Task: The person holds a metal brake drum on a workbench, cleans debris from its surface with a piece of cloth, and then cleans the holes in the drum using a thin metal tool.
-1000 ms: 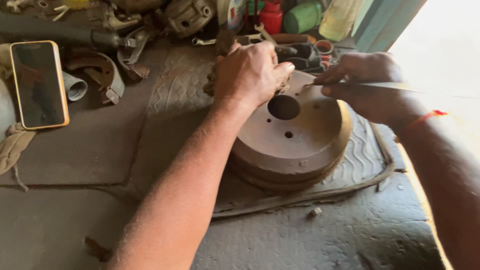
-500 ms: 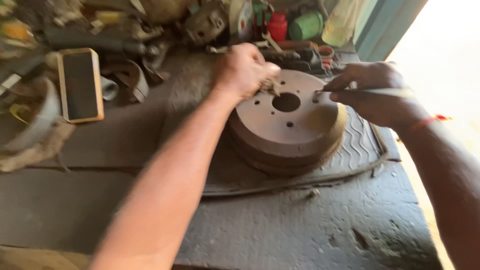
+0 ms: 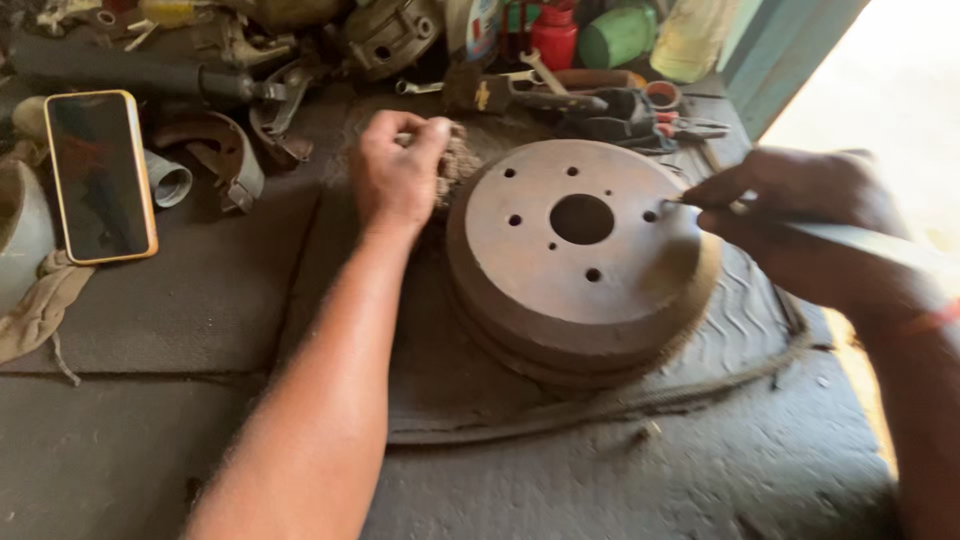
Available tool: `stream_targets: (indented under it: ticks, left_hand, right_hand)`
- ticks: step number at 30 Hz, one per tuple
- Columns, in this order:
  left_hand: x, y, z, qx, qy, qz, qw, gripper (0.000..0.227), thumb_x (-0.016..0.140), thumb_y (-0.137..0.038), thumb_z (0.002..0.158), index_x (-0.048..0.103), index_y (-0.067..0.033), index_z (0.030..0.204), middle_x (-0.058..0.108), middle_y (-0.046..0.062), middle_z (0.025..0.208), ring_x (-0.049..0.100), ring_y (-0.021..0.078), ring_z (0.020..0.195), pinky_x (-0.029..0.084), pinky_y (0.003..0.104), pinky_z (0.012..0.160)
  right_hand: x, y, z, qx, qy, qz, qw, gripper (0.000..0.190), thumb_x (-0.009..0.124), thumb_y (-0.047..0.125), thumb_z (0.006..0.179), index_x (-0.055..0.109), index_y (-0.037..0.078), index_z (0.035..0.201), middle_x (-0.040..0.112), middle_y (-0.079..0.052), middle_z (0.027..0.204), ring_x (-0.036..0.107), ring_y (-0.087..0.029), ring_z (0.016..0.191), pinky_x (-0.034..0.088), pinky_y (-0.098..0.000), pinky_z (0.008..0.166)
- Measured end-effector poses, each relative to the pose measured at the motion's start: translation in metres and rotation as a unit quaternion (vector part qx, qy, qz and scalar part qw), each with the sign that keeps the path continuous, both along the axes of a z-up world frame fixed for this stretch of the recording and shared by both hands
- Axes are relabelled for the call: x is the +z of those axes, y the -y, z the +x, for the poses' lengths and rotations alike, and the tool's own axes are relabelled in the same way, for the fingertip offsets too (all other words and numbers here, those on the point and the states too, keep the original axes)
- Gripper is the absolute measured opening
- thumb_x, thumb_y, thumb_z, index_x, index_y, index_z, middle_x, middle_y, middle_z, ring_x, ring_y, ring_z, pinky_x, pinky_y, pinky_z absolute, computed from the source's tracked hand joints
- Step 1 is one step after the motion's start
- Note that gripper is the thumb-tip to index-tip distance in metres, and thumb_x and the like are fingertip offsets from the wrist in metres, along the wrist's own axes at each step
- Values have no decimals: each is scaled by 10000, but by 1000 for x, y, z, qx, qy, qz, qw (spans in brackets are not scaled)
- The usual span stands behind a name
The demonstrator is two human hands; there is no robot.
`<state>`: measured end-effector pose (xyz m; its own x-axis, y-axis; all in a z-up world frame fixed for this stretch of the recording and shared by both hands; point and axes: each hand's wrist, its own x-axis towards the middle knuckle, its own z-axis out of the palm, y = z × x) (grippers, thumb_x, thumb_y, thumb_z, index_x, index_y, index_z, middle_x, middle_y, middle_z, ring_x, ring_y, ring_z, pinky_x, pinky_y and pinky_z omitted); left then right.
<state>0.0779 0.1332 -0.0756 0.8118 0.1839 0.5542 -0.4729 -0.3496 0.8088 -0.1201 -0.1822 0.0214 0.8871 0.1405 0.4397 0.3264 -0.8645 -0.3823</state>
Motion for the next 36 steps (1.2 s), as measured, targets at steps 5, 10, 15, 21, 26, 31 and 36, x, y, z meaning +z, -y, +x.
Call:
stream_targets:
  ticks: [5, 10, 15, 21, 26, 31, 36]
  left_hand:
    - [10, 6, -9, -14, -31, 3, 999, 316, 798, -358, 834, 703, -58, 861, 710, 23, 742, 656, 134, 687, 532, 310, 660]
    - [9, 10, -11, -21, -32, 37, 999, 306, 811, -357, 816, 717, -69, 859, 712, 13, 744, 668, 130, 684, 542, 314, 659]
    - [12, 12, -9, -28, -9, 78, 997, 298, 818, -367, 840, 728, -85, 882, 725, 43, 784, 686, 165, 726, 543, 337, 669]
    - [11, 10, -14, -35, -49, 46, 997, 305, 809, -374, 818, 724, -88, 878, 734, 56, 761, 705, 184, 703, 553, 347, 667]
    - [8, 10, -8, -13, 6, 83, 996, 304, 830, -371, 817, 737, -90, 888, 728, 54, 776, 696, 182, 716, 544, 352, 668]
    - [18, 9, -17, -36, -50, 38, 997, 308, 809, -380, 809, 716, -92, 862, 737, 52, 758, 713, 195, 704, 559, 351, 666]
    - [10, 9, -14, -24, -60, 63, 996, 297, 802, -381, 805, 721, -101, 863, 736, 52, 749, 714, 184, 694, 552, 345, 661]
  right_hand:
    - [-4, -1, 24, -40, -3, -39, 998, 183, 797, 179, 898, 804, 166, 1080, 782, -56, 906, 711, -143, 690, 562, -314, 627]
    - [-3, 5, 16, 10, 17, -61, 998, 129, 778, 207, 903, 786, 193, 1032, 781, -31, 953, 733, -143, 739, 586, -311, 656]
    - [-3, 0, 36, -35, -59, 16, 997, 219, 814, 185, 847, 795, 176, 1065, 789, -42, 936, 735, -181, 759, 576, -374, 672]
    - [2, -1, 41, -93, -108, -42, 989, 240, 825, 225, 845, 807, 216, 1084, 783, -65, 888, 732, -189, 733, 573, -383, 675]
    - [-11, 0, 49, -3, -38, -11, 999, 198, 800, 207, 877, 799, 192, 1075, 786, -50, 961, 723, -158, 778, 570, -338, 687]
    - [-1, -15, 60, -39, -84, 11, 996, 220, 814, 196, 842, 806, 173, 1061, 781, -55, 942, 727, -159, 807, 583, -352, 711]
    - [-14, 1, 46, 44, -21, 19, 999, 186, 769, 240, 910, 752, 168, 1081, 768, -16, 1088, 740, -150, 882, 587, -331, 728]
